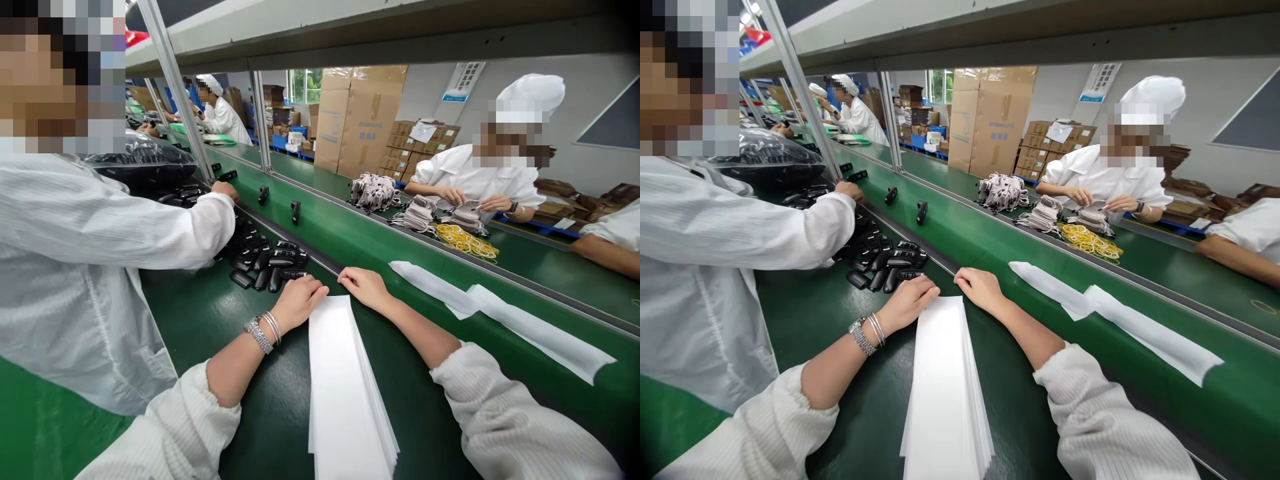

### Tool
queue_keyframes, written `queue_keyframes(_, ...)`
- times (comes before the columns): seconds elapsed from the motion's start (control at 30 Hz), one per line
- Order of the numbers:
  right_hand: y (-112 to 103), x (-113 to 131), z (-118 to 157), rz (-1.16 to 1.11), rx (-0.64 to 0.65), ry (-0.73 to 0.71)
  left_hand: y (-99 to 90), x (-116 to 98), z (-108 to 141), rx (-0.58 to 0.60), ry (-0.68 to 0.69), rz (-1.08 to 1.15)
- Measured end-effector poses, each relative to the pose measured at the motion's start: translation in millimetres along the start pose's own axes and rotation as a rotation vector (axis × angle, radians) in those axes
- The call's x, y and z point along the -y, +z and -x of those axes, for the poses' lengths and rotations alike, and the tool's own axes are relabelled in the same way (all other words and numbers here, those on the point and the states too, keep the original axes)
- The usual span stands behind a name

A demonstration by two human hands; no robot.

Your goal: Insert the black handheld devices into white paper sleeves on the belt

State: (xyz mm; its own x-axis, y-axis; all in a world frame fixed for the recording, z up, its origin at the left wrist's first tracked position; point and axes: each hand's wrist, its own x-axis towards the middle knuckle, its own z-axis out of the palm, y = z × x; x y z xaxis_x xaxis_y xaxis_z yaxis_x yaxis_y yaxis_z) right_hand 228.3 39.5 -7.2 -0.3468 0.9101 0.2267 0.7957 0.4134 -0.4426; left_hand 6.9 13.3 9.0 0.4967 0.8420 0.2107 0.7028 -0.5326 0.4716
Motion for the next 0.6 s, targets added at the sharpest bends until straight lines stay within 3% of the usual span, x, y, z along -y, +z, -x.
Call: queue_keyframes(0.6,1.4,-0.8,0.1,0.005,0.007,0.008,1.0,-5.9,3.2,0.039,0.028,-0.094)
